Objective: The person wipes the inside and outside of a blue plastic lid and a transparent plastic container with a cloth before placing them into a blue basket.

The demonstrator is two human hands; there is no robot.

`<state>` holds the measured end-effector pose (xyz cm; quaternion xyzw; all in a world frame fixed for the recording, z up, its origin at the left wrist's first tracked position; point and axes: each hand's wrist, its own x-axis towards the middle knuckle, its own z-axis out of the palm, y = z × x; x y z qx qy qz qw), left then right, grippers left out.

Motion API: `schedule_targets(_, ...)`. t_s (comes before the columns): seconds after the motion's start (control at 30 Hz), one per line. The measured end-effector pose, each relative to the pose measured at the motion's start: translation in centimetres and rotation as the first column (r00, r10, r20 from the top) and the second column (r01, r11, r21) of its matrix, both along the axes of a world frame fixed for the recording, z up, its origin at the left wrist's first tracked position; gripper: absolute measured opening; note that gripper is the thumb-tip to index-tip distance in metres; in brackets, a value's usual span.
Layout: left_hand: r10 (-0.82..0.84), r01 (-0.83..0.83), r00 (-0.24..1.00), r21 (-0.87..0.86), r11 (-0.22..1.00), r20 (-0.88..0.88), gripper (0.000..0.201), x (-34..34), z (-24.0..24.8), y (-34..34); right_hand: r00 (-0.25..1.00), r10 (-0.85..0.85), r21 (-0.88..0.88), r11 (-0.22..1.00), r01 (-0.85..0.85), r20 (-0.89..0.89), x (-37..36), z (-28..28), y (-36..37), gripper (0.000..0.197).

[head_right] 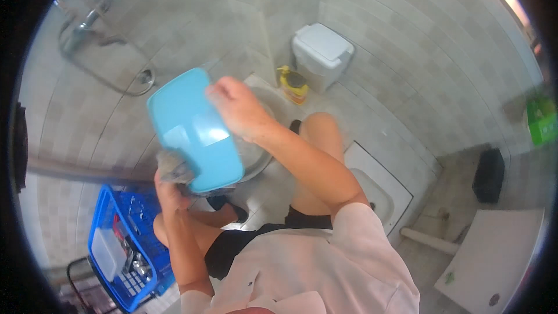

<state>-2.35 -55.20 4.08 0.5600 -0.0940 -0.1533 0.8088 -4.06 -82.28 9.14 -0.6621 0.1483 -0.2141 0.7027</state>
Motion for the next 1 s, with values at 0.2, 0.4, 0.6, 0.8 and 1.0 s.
schedule_targets(0.2, 0.18, -0.187, 0.98, 0.083, 0.979, 0.09, 0.038, 0.4, -1.9, 1.7, 0.939, 0.215, 0.295, 0.91, -0.292, 0.268, -4.6, 0.6, -9.9, 0.025)
schedule_targets(0.4, 0.331, -0.332, 0.938, 0.006, 0.943, -0.101, 0.056, -0.5, -3.6, 5.1, 0.916, -0.293, 0.369, 0.847, 0.382, -0.274, -5.2, -18.5, -25.5, 0.024)
schedule_targets(0.6, 0.464, -0.464, 0.879, 0.029, 0.885, -0.106, 0.051, -1.0, -5.1, 5.8, 0.541, -0.279, 0.348, 0.521, 0.779, -0.793, -10.5, -41.9, -27.2, 0.035)
schedule_targets(0.8, -0.025, 0.029, 0.999, -0.225, 0.974, 0.023, 0.061, 0.1, -3.9, 3.7, 0.409, -0.115, 0.319, 0.452, 0.833, -0.905, -11.7, -49.1, -25.1, 0.064)
schedule_targets(1.0, 0.181, -0.185, 0.982, -0.105, 0.977, -0.046, 0.048, -0.2, -3.8, 0.9, 0.462, -0.149, 0.377, 0.392, 0.839, -0.874, -11.7, -54.4, -26.7, 0.037)
